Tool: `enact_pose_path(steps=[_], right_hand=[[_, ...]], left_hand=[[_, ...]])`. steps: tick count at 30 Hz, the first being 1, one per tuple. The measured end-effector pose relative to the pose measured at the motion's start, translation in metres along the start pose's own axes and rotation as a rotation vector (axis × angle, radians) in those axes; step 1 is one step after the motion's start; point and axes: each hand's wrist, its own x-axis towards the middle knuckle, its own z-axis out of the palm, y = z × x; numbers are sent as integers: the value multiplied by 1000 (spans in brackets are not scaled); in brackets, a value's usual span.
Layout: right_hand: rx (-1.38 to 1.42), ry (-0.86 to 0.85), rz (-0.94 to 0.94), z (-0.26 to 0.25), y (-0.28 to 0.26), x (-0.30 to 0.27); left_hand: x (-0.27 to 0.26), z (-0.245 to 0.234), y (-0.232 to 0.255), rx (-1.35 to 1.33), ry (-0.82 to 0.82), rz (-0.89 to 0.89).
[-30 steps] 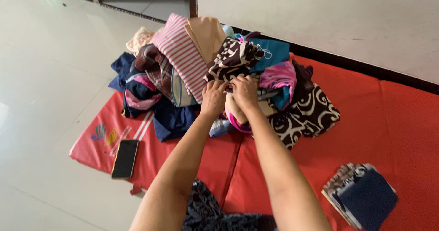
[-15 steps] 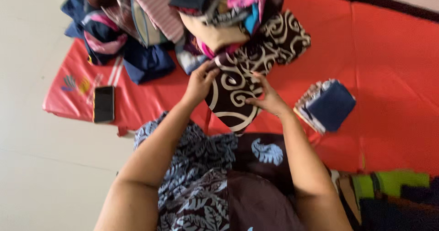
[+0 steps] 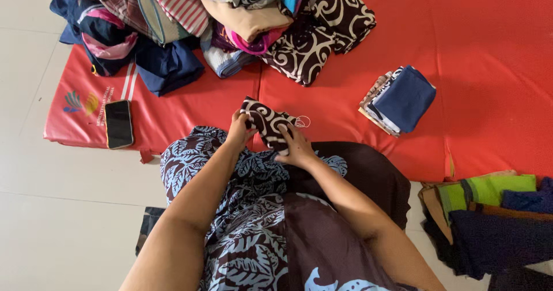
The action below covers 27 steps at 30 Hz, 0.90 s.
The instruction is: The person folds several pieces of patterned fabric one by one on a red mat, smoothing each item before folding it into a compact rectangle and stacking them neatly.
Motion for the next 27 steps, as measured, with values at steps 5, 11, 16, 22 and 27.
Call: enact_pose_path(steps=[5,11,16,22,27], right_hand=[[-57,19,84,2,11,20],[995,8,332,-60,29,41],[1125,339,250,-150,45,35],[1019,348,303,-222,82,2],[568,332,210,-236,71,-4]], left_hand=[[4,-1,-2,114,-82,151],[3,-1,-27,706,-45,338],[-19,17,18,1022,25,538],[-39,27,144,1147,-478,788],[-68,61,200,1361,-440,1188]])
